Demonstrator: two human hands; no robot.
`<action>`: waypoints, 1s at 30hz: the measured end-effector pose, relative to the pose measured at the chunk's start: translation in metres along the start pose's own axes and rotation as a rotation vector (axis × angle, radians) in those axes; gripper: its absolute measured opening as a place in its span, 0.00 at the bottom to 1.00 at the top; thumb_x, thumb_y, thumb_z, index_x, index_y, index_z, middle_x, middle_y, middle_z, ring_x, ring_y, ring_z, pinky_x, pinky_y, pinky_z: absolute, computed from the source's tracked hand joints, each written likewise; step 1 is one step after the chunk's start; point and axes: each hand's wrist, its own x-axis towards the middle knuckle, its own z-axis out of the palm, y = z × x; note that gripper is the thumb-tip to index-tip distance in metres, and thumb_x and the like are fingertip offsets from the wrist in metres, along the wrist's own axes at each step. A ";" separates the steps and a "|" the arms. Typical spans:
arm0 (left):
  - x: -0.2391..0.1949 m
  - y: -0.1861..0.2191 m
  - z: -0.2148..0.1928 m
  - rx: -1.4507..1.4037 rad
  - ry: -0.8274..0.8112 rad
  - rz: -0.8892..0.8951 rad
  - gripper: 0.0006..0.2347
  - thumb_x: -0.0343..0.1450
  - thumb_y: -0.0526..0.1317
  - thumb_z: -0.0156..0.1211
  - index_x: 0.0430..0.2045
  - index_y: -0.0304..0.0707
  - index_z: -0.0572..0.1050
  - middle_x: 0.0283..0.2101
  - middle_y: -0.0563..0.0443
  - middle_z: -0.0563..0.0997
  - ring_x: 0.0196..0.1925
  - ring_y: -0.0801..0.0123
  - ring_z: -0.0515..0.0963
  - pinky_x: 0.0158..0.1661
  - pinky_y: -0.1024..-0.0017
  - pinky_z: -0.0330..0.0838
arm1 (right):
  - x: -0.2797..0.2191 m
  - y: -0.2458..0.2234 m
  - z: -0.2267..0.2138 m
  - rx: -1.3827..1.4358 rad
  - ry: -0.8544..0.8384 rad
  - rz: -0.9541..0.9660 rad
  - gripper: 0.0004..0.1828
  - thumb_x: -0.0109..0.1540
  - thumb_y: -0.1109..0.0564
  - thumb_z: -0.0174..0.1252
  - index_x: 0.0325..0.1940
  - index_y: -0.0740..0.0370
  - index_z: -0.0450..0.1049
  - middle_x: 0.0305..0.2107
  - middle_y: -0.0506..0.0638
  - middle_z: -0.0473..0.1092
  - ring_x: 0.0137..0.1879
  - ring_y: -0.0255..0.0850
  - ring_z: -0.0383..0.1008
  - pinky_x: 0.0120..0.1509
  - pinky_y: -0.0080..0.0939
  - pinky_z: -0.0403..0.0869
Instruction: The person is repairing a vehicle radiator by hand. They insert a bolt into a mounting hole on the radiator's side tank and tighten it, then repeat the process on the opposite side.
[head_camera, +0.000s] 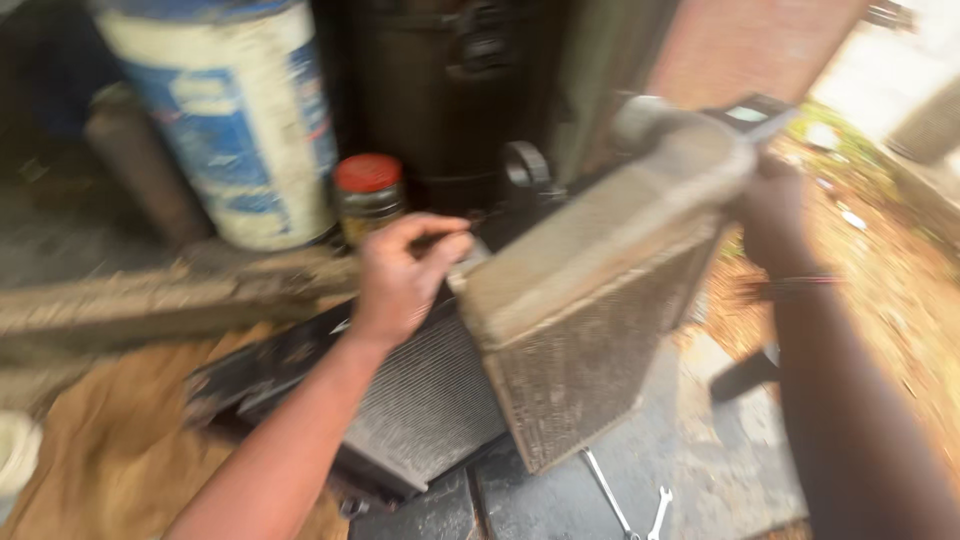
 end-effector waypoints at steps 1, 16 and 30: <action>0.006 0.000 0.005 -0.082 -0.014 -0.047 0.06 0.71 0.33 0.67 0.39 0.33 0.83 0.37 0.51 0.87 0.37 0.77 0.84 0.41 0.78 0.80 | 0.001 0.012 0.005 -0.076 0.084 0.052 0.15 0.65 0.65 0.58 0.57 0.70 0.77 0.43 0.53 0.76 0.43 0.37 0.74 0.45 0.37 0.73; -0.003 -0.009 0.006 -0.198 0.011 -0.105 0.06 0.71 0.34 0.68 0.38 0.33 0.83 0.36 0.52 0.86 0.37 0.78 0.84 0.41 0.79 0.80 | -0.033 0.016 0.024 0.009 0.056 -0.107 0.11 0.64 0.65 0.67 0.49 0.72 0.79 0.44 0.53 0.79 0.46 0.35 0.79 0.52 0.33 0.78; -0.003 -0.010 0.008 -0.086 0.007 -0.095 0.06 0.72 0.38 0.67 0.38 0.36 0.82 0.36 0.52 0.86 0.40 0.76 0.87 0.42 0.77 0.84 | -0.011 0.040 -0.019 -1.052 -0.098 -0.614 0.14 0.61 0.50 0.73 0.45 0.57 0.80 0.38 0.49 0.79 0.43 0.43 0.81 0.53 0.38 0.78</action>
